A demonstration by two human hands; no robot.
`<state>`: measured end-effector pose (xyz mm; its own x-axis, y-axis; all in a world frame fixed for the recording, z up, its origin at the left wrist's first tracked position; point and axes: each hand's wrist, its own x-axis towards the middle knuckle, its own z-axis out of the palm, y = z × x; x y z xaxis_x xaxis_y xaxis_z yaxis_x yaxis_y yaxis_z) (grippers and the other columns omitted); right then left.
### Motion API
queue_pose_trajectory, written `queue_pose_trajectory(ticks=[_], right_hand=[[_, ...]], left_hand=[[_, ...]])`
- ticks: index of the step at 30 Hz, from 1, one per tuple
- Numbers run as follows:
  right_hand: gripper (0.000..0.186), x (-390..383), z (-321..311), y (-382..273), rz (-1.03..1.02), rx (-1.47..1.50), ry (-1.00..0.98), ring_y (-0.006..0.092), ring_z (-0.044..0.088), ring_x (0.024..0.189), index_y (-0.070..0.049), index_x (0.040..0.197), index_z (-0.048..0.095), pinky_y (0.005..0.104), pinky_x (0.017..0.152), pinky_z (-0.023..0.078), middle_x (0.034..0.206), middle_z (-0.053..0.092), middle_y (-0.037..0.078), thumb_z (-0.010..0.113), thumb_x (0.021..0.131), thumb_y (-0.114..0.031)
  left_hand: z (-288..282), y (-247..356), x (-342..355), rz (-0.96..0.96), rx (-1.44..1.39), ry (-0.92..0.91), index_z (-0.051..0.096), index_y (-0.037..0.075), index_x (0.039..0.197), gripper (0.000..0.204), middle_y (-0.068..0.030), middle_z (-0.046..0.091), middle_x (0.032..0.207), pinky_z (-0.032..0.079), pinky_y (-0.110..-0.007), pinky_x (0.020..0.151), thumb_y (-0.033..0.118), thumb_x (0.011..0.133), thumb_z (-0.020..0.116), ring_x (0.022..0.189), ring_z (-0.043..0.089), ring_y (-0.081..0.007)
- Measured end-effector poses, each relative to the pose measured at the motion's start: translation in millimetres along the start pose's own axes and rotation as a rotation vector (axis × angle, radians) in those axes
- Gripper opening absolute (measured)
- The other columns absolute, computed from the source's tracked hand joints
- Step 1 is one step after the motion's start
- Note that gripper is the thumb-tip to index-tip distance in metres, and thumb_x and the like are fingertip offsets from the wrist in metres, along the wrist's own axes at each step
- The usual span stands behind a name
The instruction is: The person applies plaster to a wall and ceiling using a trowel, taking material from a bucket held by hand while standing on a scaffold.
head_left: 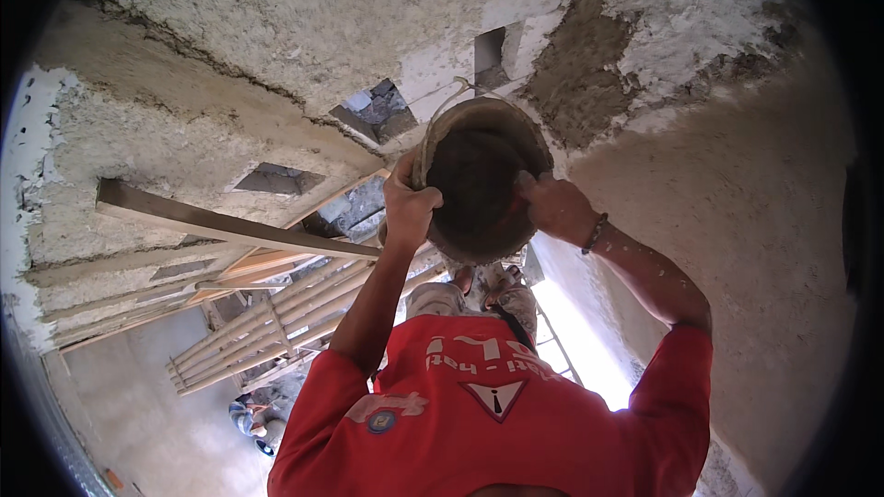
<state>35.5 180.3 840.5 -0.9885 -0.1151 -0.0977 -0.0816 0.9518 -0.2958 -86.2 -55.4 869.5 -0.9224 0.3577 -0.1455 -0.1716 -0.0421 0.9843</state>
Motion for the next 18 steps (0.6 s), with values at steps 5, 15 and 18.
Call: queue_pose_trajectory(ticks=[5, 15, 18], right_hand=[[0.038, -25, -16, -32, -0.159, -0.124, -0.172, 0.0311, 0.067, 0.068, -0.002, 0.125, 0.052, 0.0427, 0.057, 0.055, 0.087, 0.062, 0.016, 0.053, 0.088, -0.012], [0.029, -6, -31, -40, -0.018, -0.161, 0.062, 0.0279, 0.069, 0.072, 0.003, 0.112, 0.056, 0.0386, 0.060, 0.056, 0.077, 0.065, 0.015, 0.054, 0.087, -0.012], [0.029, -15, -15, -56, -0.192, -0.149, 0.038, 0.0260, 0.069, 0.072, 0.003, 0.111, 0.057, 0.0377, 0.059, 0.057, 0.077, 0.065, 0.013, 0.055, 0.087, -0.013]], left_hand=[[-3, 16, 8, 0.023, -0.063, -0.079, 0.059, -0.005, 0.122, 0.064, -0.0066, 0.067, 0.102, 0.050, -0.024, 0.074, -0.009, 0.059, 0.052, 0.084, 0.062, -0.0122], [6, 14, 4, 0.041, 0.030, -0.200, 0.060, -0.003, 0.124, 0.066, -0.0051, 0.067, 0.105, 0.050, -0.024, 0.077, -0.012, 0.060, 0.053, 0.089, 0.062, -0.0111], [3, 20, 12, 0.069, 0.096, -0.250, 0.059, -0.003, 0.126, 0.067, -0.0049, 0.067, 0.106, 0.050, -0.024, 0.077, -0.012, 0.060, 0.053, 0.088, 0.061, -0.0108]])
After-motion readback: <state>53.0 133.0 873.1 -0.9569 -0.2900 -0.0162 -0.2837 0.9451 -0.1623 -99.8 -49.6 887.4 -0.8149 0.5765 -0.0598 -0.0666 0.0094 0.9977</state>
